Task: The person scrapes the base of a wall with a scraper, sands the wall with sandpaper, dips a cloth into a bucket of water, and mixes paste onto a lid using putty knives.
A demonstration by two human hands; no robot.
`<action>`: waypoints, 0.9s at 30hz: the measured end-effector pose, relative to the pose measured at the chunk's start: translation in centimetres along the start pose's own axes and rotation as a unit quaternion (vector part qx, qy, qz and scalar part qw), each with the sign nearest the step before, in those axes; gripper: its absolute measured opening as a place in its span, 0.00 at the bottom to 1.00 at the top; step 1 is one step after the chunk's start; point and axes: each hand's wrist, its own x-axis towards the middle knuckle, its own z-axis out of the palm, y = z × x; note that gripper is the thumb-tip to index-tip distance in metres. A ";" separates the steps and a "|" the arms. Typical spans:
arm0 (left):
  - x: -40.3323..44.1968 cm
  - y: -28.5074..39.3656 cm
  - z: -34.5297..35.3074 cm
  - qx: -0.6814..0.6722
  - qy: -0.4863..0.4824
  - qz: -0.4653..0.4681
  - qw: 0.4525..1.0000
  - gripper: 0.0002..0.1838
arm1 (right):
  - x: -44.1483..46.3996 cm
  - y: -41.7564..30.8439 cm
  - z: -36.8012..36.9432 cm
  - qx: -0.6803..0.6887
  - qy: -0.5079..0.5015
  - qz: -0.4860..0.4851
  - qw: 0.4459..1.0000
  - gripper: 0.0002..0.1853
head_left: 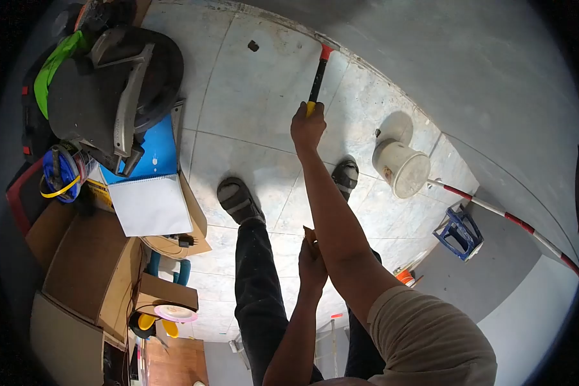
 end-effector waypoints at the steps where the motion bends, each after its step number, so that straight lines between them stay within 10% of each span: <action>1: -0.3 0.1 0.3 0.010 0.001 0.001 1.000 0.19 | 0.1 0.2 -0.3 -0.002 0.002 -0.008 1.000 0.13; 21: 0.1 -1.9 1.3 0.047 -0.079 0.095 0.991 0.27 | 2.9 -5.0 -3.4 -0.075 -0.090 0.040 0.992 0.16; 27: -0.7 -3.3 2.2 -0.047 -0.078 -0.009 0.996 0.27 | 1.6 -8.1 0.6 -0.006 -0.093 0.083 0.992 0.20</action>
